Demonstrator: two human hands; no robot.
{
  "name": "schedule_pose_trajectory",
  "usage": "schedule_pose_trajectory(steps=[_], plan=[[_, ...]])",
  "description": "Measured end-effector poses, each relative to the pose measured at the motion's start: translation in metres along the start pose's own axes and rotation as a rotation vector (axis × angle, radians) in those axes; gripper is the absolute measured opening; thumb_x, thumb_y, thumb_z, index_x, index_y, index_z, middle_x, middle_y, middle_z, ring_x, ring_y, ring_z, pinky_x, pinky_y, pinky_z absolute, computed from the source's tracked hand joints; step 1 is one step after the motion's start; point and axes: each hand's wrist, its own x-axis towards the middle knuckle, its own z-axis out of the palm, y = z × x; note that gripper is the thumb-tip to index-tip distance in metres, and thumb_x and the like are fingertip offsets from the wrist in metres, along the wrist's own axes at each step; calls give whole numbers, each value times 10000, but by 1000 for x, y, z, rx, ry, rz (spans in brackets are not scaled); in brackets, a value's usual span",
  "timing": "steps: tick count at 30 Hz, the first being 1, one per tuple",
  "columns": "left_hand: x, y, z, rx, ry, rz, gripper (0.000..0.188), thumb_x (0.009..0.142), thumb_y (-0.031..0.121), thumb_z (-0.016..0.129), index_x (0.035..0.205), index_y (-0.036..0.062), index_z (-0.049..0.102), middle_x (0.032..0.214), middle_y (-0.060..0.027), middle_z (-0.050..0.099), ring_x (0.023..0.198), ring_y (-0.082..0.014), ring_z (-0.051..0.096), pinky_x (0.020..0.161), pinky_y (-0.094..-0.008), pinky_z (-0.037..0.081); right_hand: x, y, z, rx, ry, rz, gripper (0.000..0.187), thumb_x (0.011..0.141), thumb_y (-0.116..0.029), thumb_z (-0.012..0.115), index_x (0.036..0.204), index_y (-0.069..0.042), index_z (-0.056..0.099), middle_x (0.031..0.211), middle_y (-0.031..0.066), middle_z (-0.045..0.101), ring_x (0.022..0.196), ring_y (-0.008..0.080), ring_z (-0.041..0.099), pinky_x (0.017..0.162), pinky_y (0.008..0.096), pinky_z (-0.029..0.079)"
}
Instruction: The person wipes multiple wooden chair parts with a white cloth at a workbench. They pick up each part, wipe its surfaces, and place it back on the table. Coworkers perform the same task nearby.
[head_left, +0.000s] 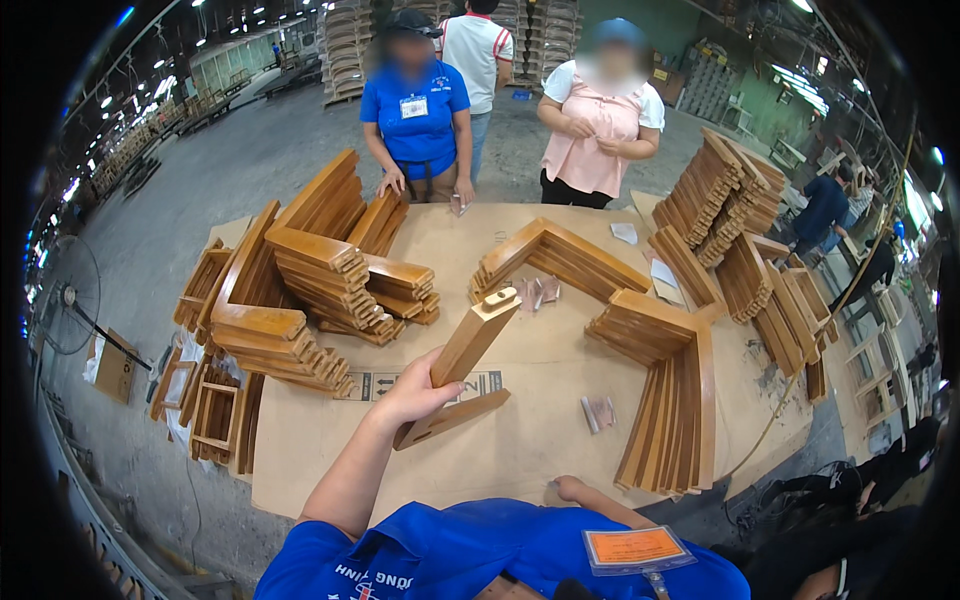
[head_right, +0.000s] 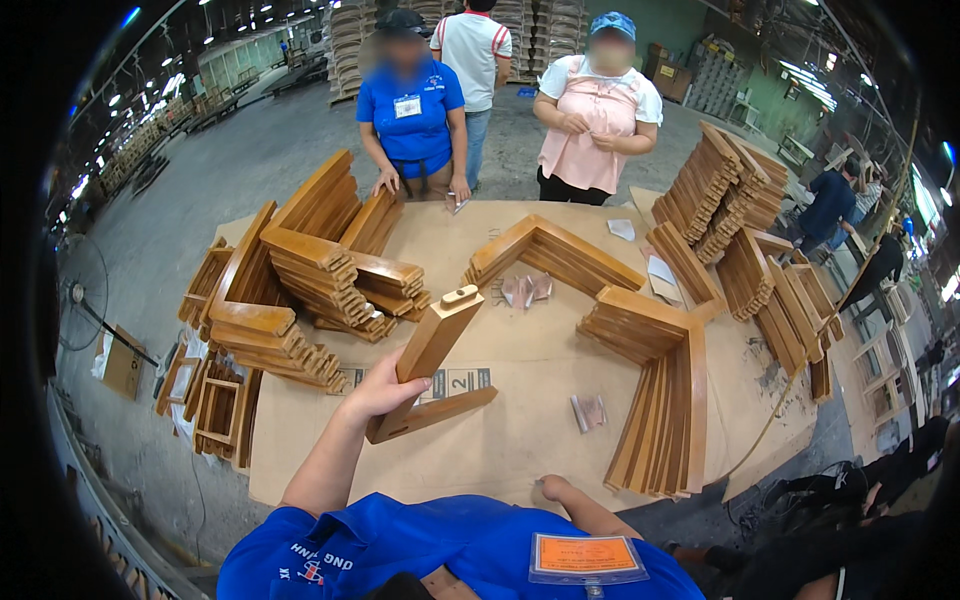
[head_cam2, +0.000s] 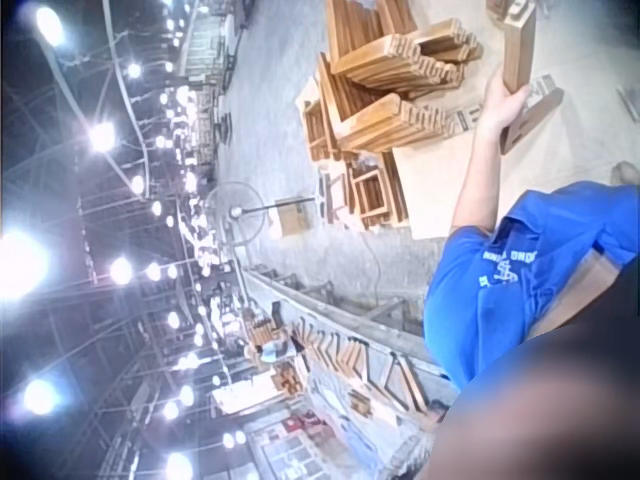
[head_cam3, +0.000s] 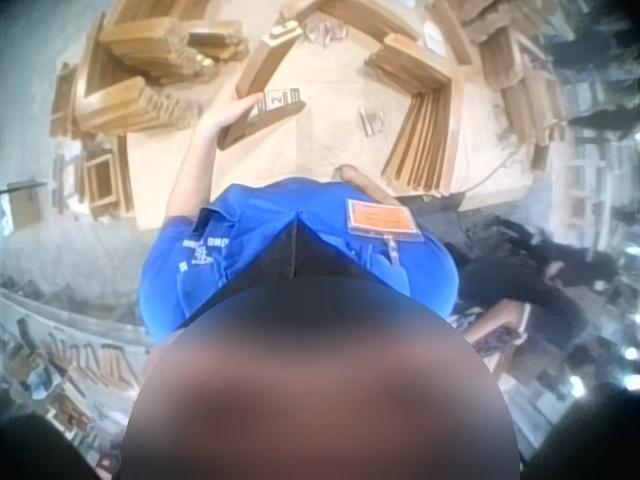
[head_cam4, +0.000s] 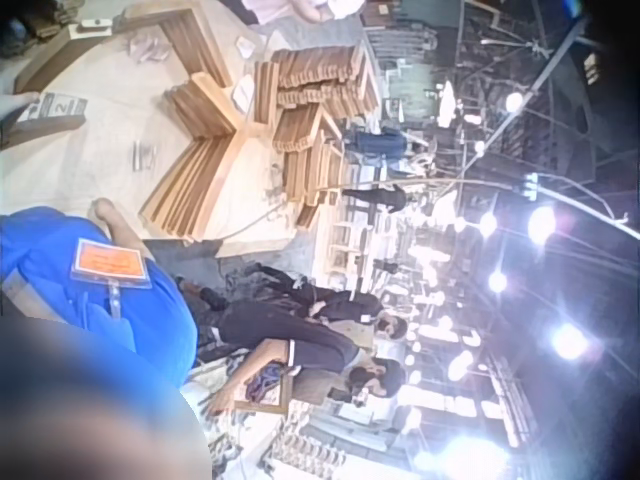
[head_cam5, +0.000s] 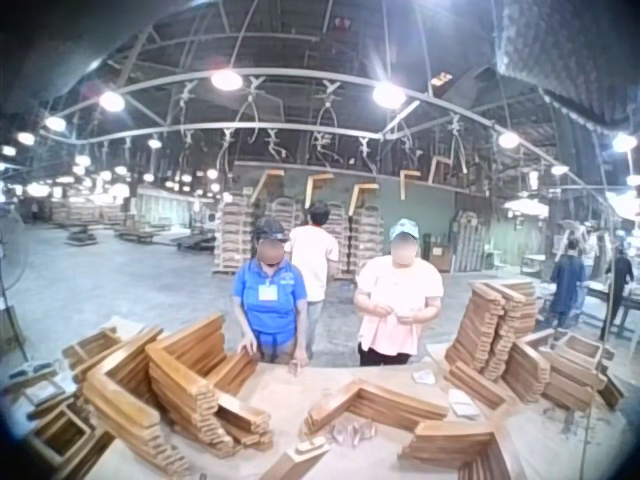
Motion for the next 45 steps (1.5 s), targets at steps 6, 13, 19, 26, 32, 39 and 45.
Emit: schedule_pose_trajectory(steps=[6, 13, 19, 26, 32, 39, 45], plan=[[4, -1, 4, 4, -3, -9, 573, 791, 94, 675, 1302, -27, 444, 1096, -142, 609, 996, -197, 578, 879, -326, 458, 3, 8, 5, -26, -28, -17, 383, 757, -69, 532, 1120, -58, 654, 1098, 205, 644, 1014, 345, 621, 884, 386, 473], [3, -1, 7, 64, -5, 15, 574, 796, 107, 676, 1306, -22, 445, 1132, -159, 604, 1031, -218, 578, 907, -342, 450, 14, 14, 8, -84, 16, 4, 386, 771, -81, 525, 1135, -64, 651, 1127, 192, 636, 1042, 338, 613, 905, 394, 467], [6, 5, 10, 36, -30, -24, 575, 798, 66, 666, 1311, -33, 425, 1161, -125, 578, 1058, -182, 538, 916, -319, 440, 13, 11, 4, -54, -3, 12, 392, 782, -90, 517, 1153, -66, 643, 1144, 192, 628, 1055, 334, 610, 917, 390, 464], [8, 10, 11, -8, -29, -26, 556, 797, 63, 661, 1296, -34, 436, 1136, -122, 583, 1044, -182, 542, 903, -321, 444, 10, 9, 0, -28, -16, 42, 392, 784, -98, 521, 1157, -72, 642, 1140, 192, 629, 1057, 341, 607, 924, 388, 459], [8, 9, 11, -4, -26, 13, 550, 794, 62, 664, 1290, -29, 444, 1118, -110, 589, 1027, -175, 543, 893, -319, 447, 13, 12, 2, -72, 17, 12, 369, 773, -107, 538, 1120, -80, 661, 1105, 191, 643, 1036, 347, 614, 887, 398, 476], [14, 8, 9, 54, -16, 28, 573, 797, 78, 671, 1309, -25, 436, 1170, -134, 588, 1083, -192, 545, 933, -325, 435, 24, 18, 2, -48, 2, 20, 325, 823, -200, 546, 1090, -63, 671, 1096, 187, 652, 1014, 344, 624, 888, 403, 467], [14, -2, 9, -19, 45, -41, 553, 804, 117, 673, 1296, -15, 457, 1129, -151, 605, 1042, -214, 572, 908, -334, 447, 27, 19, 4, 27, 10, 34, 322, 814, -222, 562, 1090, -101, 675, 1050, 180, 665, 949, 337, 638, 841, 400, 477]])
